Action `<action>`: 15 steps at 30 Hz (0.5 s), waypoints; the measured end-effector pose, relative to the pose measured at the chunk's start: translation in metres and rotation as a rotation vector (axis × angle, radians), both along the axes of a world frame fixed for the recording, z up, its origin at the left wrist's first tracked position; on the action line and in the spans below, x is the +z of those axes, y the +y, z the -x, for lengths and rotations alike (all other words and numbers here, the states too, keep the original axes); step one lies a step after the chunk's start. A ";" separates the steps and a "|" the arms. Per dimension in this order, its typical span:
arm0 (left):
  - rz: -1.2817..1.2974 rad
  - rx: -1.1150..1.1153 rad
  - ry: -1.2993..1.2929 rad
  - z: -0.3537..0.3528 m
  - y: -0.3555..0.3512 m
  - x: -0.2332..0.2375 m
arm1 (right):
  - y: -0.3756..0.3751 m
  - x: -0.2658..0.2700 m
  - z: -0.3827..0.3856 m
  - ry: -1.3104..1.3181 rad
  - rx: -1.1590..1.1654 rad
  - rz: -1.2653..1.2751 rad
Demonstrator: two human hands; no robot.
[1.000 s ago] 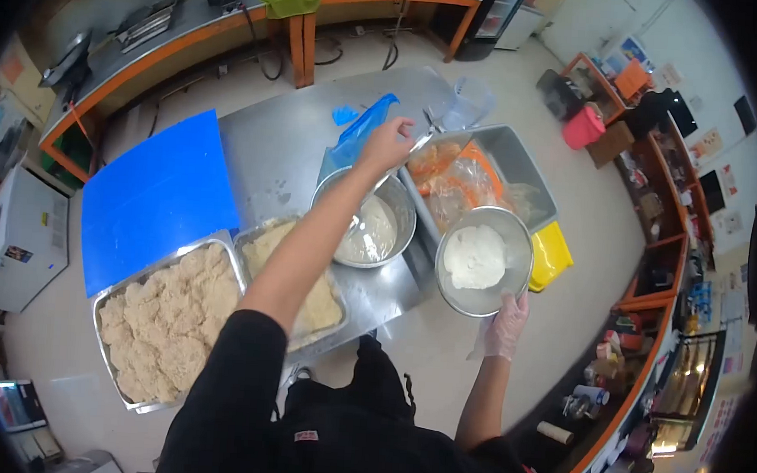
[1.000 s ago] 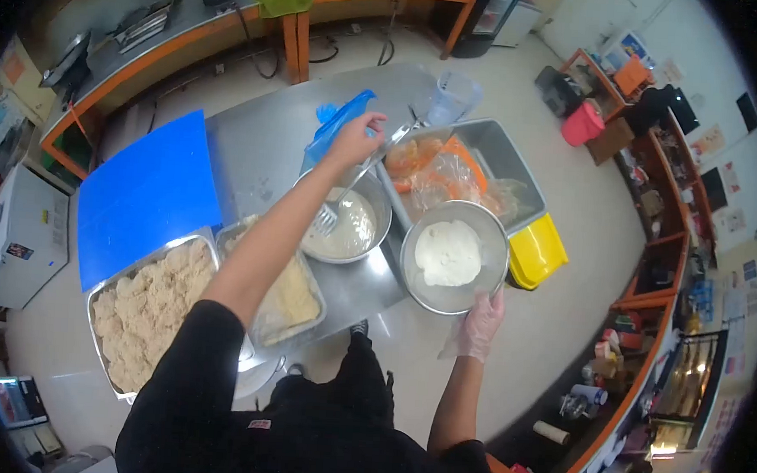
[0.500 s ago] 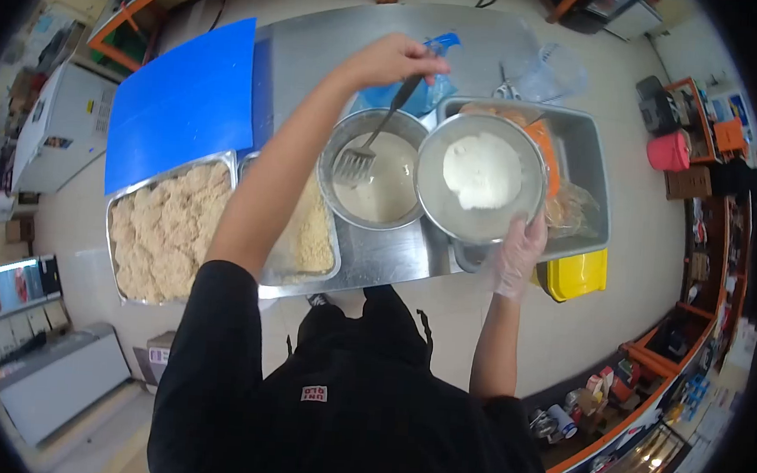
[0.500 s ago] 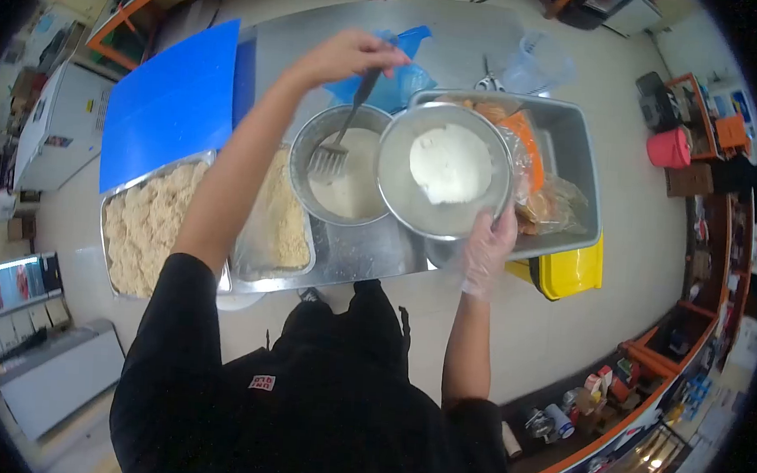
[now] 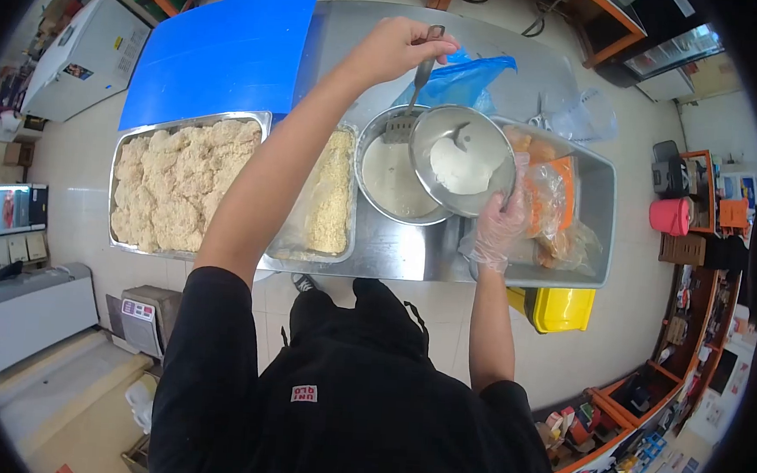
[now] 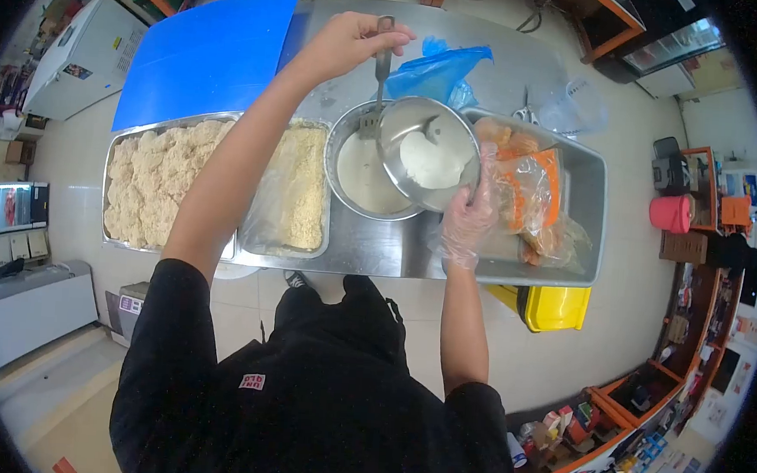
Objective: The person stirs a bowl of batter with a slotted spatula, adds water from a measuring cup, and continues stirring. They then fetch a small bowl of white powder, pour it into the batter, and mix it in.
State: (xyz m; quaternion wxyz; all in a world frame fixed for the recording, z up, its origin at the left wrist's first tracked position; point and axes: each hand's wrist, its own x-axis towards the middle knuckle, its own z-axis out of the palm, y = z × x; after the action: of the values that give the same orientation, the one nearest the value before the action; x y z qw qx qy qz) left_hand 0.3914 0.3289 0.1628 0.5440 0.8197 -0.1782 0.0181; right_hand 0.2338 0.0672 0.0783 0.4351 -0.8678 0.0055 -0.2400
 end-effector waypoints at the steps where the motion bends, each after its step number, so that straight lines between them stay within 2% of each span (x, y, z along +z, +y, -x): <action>1: -0.005 0.000 0.022 0.001 0.000 0.000 | 0.001 0.001 0.000 -0.033 0.010 0.028; 7: -0.022 0.022 0.011 -0.003 0.005 0.004 | 0.002 0.000 -0.010 -0.053 0.031 0.045; 10: -0.025 0.026 -0.004 -0.002 0.006 -0.002 | -0.006 0.000 -0.013 0.002 0.110 0.193; 13: -0.032 0.042 -0.001 -0.007 0.009 0.000 | -0.004 0.003 -0.019 -0.078 0.062 0.173; 15: 0.004 0.031 0.017 -0.007 0.007 -0.003 | -0.009 0.002 -0.021 -0.128 0.142 0.197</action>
State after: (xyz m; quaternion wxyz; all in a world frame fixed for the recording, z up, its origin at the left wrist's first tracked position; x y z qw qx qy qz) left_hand 0.3980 0.3364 0.1601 0.5467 0.8216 -0.1606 0.0198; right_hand 0.2544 0.0585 0.0805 0.3633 -0.8874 -0.1074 -0.2627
